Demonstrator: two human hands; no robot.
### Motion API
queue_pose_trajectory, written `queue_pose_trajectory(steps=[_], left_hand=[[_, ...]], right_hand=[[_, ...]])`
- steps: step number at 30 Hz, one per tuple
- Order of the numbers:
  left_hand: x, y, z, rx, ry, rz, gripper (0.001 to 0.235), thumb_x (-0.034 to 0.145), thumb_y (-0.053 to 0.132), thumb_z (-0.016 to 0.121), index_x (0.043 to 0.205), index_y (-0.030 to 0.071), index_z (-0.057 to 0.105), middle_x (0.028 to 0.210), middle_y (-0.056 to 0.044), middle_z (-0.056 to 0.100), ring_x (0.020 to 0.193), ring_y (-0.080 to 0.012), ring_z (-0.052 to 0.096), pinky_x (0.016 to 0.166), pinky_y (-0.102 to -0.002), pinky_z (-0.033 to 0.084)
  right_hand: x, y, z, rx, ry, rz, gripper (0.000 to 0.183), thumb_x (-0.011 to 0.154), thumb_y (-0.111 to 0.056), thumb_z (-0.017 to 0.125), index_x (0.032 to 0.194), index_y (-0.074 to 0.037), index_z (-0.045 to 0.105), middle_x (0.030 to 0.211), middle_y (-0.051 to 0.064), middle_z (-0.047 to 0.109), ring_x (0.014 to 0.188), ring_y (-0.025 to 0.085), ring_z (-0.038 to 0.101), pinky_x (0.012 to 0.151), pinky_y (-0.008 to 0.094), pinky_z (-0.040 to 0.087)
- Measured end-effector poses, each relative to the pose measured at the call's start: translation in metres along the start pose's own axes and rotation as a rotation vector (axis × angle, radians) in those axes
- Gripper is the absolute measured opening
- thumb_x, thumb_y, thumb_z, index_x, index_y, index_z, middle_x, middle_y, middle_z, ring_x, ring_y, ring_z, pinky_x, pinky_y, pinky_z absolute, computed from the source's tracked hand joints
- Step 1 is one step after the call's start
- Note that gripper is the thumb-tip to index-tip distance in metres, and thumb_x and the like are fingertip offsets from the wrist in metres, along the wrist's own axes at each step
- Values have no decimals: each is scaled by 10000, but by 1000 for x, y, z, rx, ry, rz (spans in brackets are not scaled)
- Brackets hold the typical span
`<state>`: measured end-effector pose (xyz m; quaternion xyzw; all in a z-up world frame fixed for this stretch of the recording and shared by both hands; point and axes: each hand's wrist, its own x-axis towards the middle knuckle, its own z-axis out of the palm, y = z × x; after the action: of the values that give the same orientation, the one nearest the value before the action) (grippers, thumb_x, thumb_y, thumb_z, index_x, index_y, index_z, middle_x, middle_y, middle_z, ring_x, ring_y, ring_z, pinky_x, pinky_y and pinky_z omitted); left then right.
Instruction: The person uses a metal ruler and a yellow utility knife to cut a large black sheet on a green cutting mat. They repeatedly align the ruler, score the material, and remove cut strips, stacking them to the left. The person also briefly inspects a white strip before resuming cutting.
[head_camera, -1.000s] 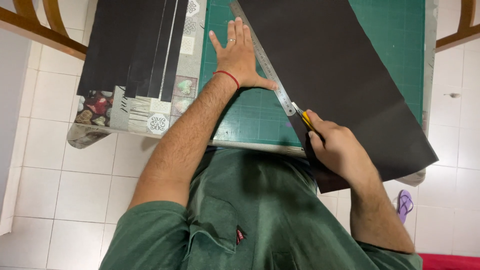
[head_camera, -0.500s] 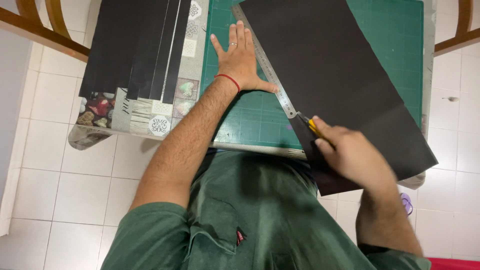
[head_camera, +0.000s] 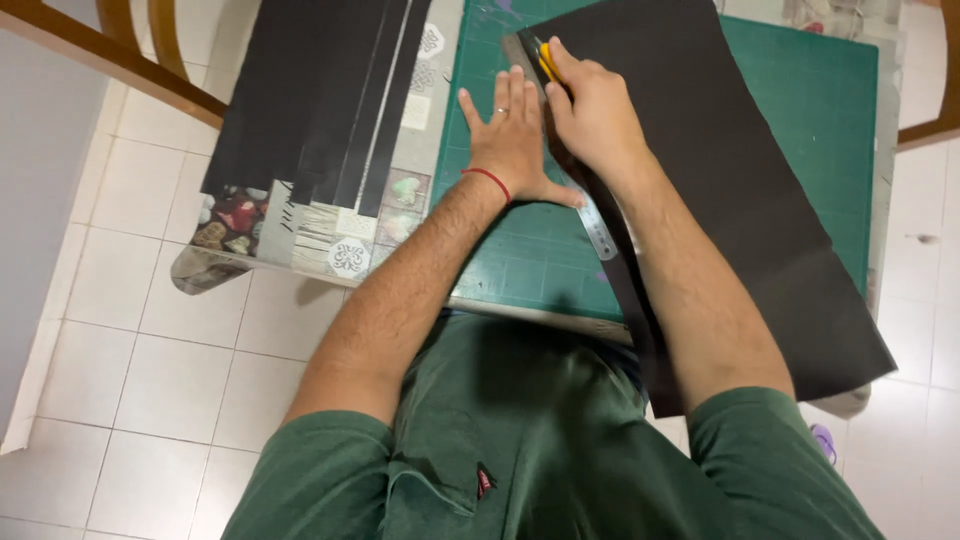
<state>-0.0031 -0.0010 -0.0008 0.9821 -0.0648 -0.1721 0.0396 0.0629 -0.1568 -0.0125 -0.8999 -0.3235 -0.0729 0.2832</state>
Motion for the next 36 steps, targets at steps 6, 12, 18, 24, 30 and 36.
queue_pose_trajectory(steps=[6,12,18,24,30,36], left_hand=[[4,-1,5,-8,10,-5,1895,565,1197,708,1802,-33,-32,1902,-237,-94,1751,-422,-101,1274,-881,-3],[3,1,3,5,11,-3,1893,566,1204,700,1806,-28,-28,1899,-239,-106,1748,-424,-112,1275,-882,0],[4,1,3,-3,-8,-1,1888,583,1195,691,1799,-37,-63,1898,-245,-128,1745,-429,-137,1274,-879,-20],[5,0,2,-19,-18,-2,1918,555,1197,706,1796,-47,-63,1894,-257,-134,1748,-434,-133,1269,-887,-24],[2,1,-3,-10,-42,-3,1893,578,1186,703,1802,-46,-50,1888,-258,-153,1745,-431,-145,1267,-888,-26],[4,3,-2,7,-43,-11,1918,546,1212,672,1799,-52,-42,1896,-250,-128,1746,-421,-134,1289,-854,-23]], right_hand=[[23,17,21,15,-23,71,538,1102,-131,587,1623,-2,612,1417,331,752,1289,474,711,1114,484,540],[21,13,19,30,-19,120,538,1098,-120,583,1629,-38,613,1367,323,755,1238,458,728,1065,479,567],[24,10,16,16,-36,84,526,1088,-121,570,1604,-46,634,1248,300,790,1165,446,734,994,498,573],[35,-6,-2,-26,-151,138,548,1053,-86,549,1587,-21,650,1162,248,834,1049,469,762,864,516,600],[27,-9,-13,-87,-222,143,547,1051,-100,567,1576,21,659,1302,313,788,1183,554,708,1033,566,555],[-11,-46,-47,-21,-288,211,336,1075,-57,520,1385,-27,644,995,234,803,877,503,707,758,562,527]])
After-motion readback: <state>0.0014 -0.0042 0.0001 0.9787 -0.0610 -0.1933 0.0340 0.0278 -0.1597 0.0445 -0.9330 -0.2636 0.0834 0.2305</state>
